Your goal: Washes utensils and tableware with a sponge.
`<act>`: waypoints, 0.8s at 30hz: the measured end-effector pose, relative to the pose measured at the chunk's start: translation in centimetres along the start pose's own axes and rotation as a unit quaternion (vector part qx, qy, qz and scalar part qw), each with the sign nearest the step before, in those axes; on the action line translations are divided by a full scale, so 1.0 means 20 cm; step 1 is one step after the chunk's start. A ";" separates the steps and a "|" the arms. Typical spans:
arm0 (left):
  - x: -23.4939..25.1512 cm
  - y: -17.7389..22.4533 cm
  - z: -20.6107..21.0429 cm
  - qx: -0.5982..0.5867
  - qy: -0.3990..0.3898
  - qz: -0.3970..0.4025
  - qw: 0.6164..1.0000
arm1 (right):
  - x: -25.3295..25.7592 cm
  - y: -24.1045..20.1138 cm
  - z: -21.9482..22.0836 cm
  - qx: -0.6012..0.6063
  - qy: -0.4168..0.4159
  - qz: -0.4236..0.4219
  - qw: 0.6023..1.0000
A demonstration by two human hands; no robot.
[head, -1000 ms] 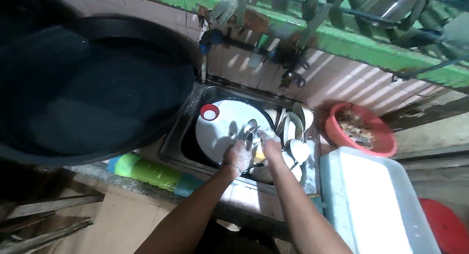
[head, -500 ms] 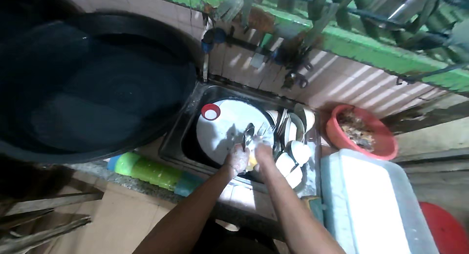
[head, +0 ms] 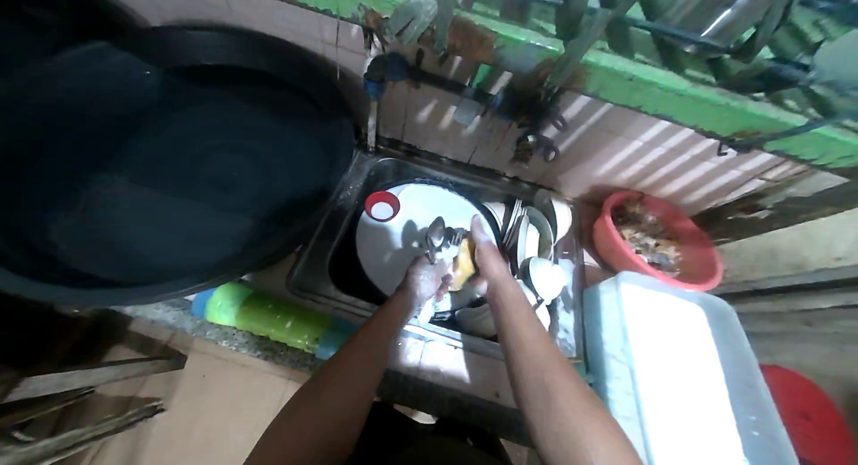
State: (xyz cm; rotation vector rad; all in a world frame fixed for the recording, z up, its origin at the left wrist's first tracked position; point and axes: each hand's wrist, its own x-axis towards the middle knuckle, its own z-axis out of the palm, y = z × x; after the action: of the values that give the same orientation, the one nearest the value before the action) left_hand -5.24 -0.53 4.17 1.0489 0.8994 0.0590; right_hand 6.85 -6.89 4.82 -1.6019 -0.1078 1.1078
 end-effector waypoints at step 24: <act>-0.10 0.11 -0.25 0.212 -0.197 -0.040 0.956 | -0.08 0.03 -0.19 0.052 -0.084 0.013 0.995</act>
State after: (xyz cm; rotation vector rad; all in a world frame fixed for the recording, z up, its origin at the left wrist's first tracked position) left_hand -9.13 3.35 6.12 1.3601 0.5975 -0.4156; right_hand 8.30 -10.86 5.07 -1.4192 -0.1390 1.2481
